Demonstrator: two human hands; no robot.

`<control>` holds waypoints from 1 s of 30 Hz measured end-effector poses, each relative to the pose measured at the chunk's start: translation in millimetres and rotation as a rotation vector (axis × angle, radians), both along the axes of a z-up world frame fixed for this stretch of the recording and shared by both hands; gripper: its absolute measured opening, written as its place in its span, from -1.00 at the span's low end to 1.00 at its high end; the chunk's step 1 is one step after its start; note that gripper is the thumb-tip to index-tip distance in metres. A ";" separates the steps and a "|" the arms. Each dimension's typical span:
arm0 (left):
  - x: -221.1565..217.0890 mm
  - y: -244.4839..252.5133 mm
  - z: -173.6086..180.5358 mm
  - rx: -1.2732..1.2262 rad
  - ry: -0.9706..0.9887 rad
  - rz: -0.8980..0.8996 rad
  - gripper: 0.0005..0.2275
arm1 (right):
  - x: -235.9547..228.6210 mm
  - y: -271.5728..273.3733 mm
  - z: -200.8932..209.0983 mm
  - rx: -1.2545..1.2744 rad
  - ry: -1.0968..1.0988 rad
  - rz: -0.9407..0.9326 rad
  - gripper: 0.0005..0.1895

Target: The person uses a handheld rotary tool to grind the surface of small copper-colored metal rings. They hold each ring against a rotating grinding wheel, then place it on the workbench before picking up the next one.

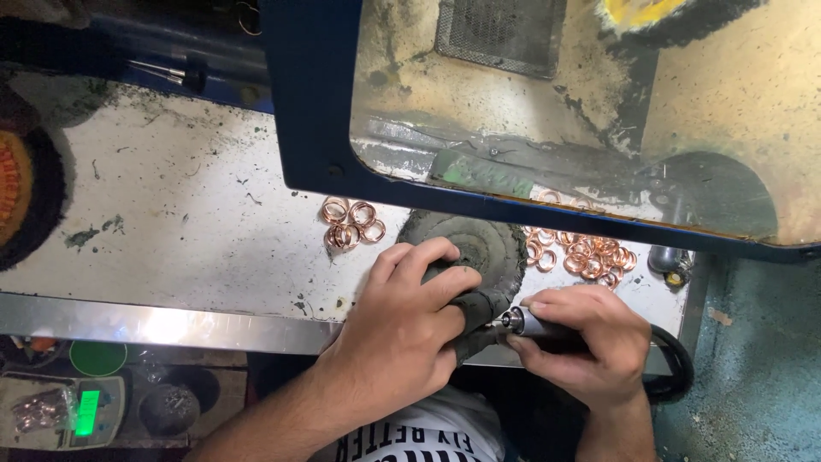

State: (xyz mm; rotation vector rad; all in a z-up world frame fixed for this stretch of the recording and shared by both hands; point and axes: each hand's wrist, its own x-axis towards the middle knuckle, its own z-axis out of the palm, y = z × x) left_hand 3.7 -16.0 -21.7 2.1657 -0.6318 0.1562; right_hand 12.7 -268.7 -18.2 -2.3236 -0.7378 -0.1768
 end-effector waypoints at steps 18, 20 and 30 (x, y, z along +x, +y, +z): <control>-0.6 -0.8 1.2 -0.021 0.004 0.016 -0.96 | 1.0 3.1 2.5 -0.011 -0.059 0.041 -0.60; -0.7 -0.7 0.1 -0.012 0.007 -0.004 -0.94 | 0.4 2.8 2.3 -0.006 -0.068 0.020 -0.61; 0.9 0.4 0.8 -0.007 0.000 -0.012 -0.92 | 1.1 2.0 2.3 -0.002 -0.021 0.024 -0.58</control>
